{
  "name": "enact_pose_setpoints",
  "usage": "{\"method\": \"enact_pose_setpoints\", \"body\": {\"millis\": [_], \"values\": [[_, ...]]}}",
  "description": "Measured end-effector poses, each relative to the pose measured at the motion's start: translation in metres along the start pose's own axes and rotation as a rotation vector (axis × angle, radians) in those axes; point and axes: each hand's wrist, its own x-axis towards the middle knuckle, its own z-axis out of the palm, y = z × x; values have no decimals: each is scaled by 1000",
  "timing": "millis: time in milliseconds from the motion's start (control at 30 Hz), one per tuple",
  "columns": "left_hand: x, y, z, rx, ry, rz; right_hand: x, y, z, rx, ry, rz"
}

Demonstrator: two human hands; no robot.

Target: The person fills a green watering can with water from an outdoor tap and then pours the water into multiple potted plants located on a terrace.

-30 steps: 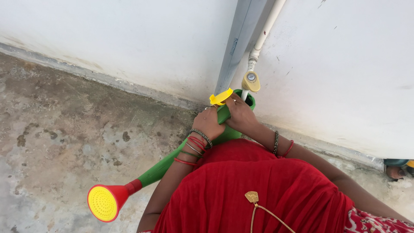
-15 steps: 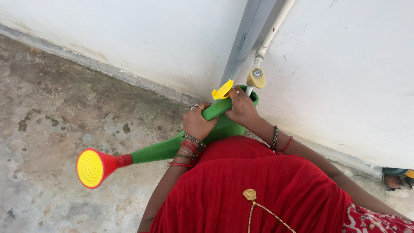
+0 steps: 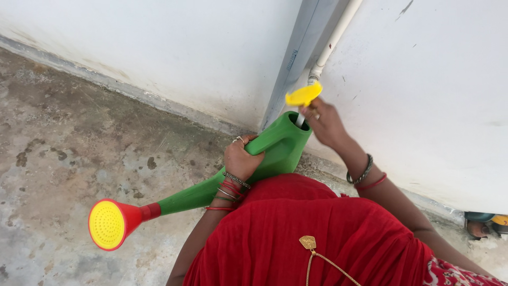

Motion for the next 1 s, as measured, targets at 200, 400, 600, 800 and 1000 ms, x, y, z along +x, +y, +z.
{"method": "enact_pose_setpoints", "body": {"millis": [200,400,600,800,1000], "values": [[-2,6,-2,-16,-17,-13,43,-5,-15,71,193,-89],[-3,7,-2,-2,2,14,58,-19,7,-17,82,188],[-1,8,-4,-24,-10,-45,56,-3,20,-261,167,-26],[1,11,-3,-20,-12,-43,55,-4,22,-295,174,-50],[5,12,-1,2,-14,-56,55,3,24,-275,225,-146]]}}
